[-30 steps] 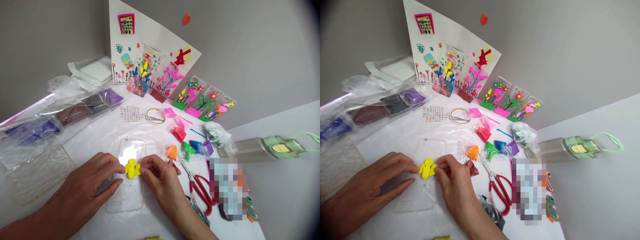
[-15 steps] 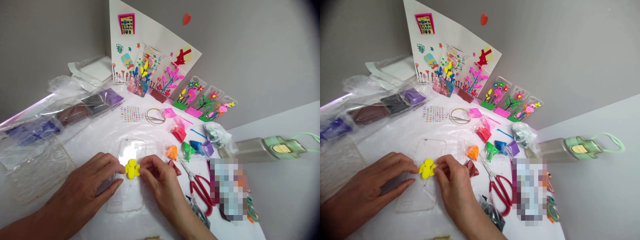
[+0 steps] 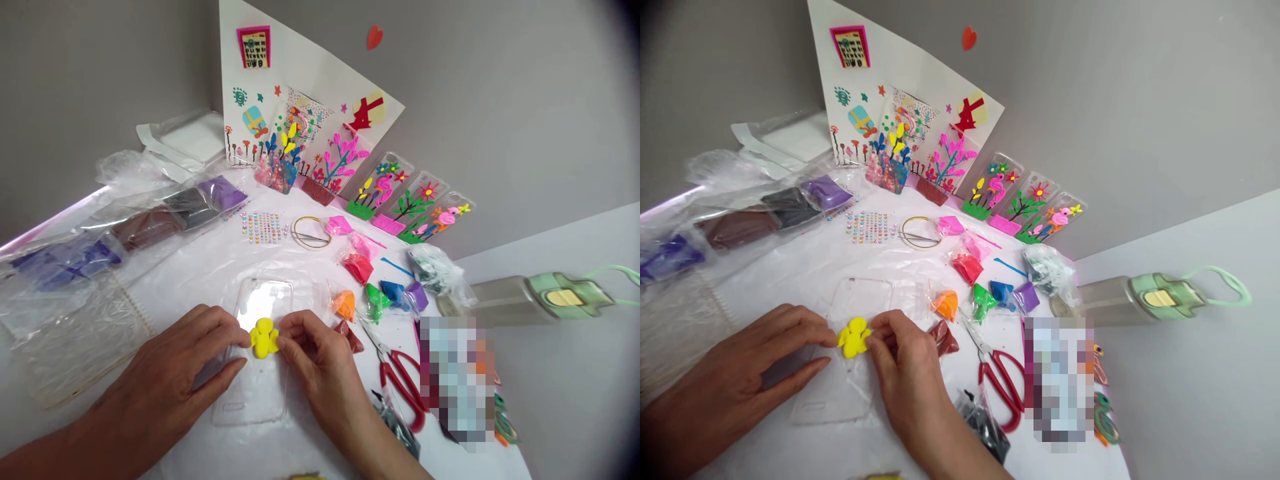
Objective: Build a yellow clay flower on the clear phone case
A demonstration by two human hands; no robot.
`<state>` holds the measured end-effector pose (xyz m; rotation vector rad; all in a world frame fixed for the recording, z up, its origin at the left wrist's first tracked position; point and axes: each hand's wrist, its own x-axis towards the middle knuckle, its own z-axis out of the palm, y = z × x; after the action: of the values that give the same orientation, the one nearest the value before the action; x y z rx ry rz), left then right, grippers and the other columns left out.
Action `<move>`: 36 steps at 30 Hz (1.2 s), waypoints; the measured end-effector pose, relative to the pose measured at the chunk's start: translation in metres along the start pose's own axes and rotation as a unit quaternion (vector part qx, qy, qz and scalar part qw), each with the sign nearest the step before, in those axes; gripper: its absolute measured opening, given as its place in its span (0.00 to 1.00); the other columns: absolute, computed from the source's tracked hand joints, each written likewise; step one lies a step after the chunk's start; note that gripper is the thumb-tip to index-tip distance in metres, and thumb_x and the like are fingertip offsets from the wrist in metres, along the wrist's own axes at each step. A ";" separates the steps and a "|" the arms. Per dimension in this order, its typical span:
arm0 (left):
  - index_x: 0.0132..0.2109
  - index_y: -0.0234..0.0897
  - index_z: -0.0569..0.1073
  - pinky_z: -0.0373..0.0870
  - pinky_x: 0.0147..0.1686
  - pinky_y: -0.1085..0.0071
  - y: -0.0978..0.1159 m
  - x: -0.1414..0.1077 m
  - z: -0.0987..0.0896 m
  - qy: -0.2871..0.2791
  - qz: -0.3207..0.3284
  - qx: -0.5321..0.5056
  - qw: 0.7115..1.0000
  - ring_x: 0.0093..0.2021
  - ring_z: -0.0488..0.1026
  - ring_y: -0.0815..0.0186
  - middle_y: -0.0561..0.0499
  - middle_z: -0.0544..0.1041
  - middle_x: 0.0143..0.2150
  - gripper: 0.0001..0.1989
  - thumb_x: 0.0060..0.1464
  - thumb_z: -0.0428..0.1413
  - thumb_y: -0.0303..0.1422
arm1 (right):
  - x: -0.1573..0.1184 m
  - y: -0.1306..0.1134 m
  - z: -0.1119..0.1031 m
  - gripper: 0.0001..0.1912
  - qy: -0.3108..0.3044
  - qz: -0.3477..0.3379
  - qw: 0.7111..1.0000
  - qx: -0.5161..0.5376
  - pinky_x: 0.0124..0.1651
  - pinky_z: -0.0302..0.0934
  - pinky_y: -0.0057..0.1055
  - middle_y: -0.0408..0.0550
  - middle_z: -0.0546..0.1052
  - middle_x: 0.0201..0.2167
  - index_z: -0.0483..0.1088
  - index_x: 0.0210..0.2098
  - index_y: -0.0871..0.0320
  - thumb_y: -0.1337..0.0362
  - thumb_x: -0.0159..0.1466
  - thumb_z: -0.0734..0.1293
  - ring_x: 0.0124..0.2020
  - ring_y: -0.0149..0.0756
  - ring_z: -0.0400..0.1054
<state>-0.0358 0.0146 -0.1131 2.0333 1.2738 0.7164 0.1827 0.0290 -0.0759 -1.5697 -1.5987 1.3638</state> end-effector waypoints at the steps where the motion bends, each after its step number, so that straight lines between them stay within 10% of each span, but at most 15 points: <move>1: 0.49 0.53 0.71 0.69 0.50 0.69 0.000 0.000 0.000 0.001 0.002 -0.001 1.000 0.49 0.73 0.63 0.58 0.75 0.46 0.07 0.65 0.54 0.34 | 0.000 -0.001 0.000 0.04 0.001 -0.002 1.000 -0.005 0.41 0.64 0.32 0.47 0.80 0.35 0.73 0.40 0.56 0.65 0.67 0.65 0.36 0.37 0.73; 17: 0.49 0.52 0.69 0.69 0.48 0.69 -0.001 0.001 0.001 -0.001 0.019 0.012 1.000 0.48 0.72 0.64 0.58 0.73 0.46 0.07 0.67 0.52 0.35 | -0.002 -0.010 -0.001 0.05 -0.010 0.023 0.999 0.042 0.33 0.59 0.26 0.42 0.76 0.32 0.74 0.41 0.57 0.66 0.65 0.69 0.30 0.30 0.66; 36: 0.49 0.50 0.68 0.68 0.48 0.69 0.001 0.002 0.000 -0.006 0.028 0.024 0.999 0.47 0.72 0.65 0.59 0.73 0.45 0.07 0.66 0.52 0.33 | -0.006 -0.007 -0.008 0.13 -0.063 -0.197 0.967 -0.150 0.46 0.65 0.30 0.49 0.74 0.43 0.74 0.46 0.55 0.76 0.69 0.63 0.43 0.36 0.70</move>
<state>-0.0348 0.0159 -0.1125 2.1164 1.2414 0.7046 0.1881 0.0274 -0.0651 -1.2429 -2.1389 1.0594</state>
